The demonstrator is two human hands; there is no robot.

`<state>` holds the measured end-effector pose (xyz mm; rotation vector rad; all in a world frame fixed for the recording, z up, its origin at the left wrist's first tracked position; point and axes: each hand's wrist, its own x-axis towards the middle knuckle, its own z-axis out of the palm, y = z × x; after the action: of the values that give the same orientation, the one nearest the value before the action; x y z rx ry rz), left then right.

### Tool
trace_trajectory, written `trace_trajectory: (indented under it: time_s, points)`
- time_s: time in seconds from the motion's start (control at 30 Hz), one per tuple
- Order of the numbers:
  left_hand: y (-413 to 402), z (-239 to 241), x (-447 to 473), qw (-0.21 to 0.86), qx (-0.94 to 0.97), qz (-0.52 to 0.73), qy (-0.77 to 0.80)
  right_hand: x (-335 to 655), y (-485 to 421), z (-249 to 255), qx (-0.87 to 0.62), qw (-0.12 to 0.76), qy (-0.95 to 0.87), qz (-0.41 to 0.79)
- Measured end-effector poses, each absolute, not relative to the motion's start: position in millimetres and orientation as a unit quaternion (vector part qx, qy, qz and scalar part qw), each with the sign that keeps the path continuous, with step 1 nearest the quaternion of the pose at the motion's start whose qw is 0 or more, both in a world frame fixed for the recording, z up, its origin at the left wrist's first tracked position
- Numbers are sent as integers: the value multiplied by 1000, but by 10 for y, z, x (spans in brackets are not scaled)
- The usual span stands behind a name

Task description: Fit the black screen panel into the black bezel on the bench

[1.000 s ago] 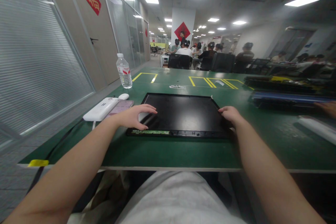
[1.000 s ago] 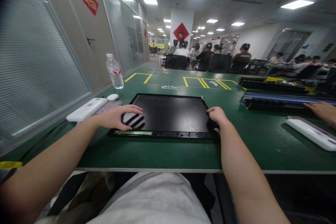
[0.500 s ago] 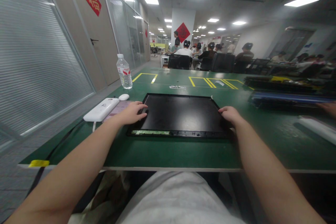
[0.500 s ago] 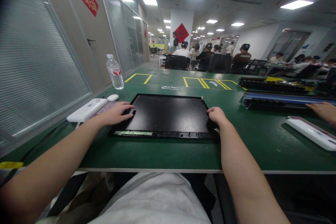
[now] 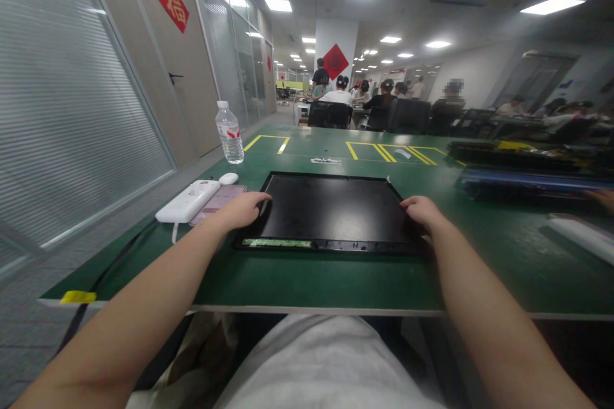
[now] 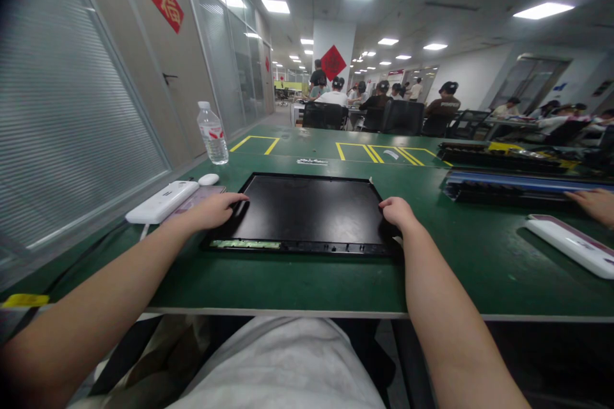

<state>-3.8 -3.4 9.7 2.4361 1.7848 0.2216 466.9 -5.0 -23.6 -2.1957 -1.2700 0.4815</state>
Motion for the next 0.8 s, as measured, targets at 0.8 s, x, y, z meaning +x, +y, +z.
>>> trace_trajectory:
  time_s: [0.8]
  points:
    - [75,-1,-121,131,813,155,545,4679,-60,-215,-818,260,-486,163]
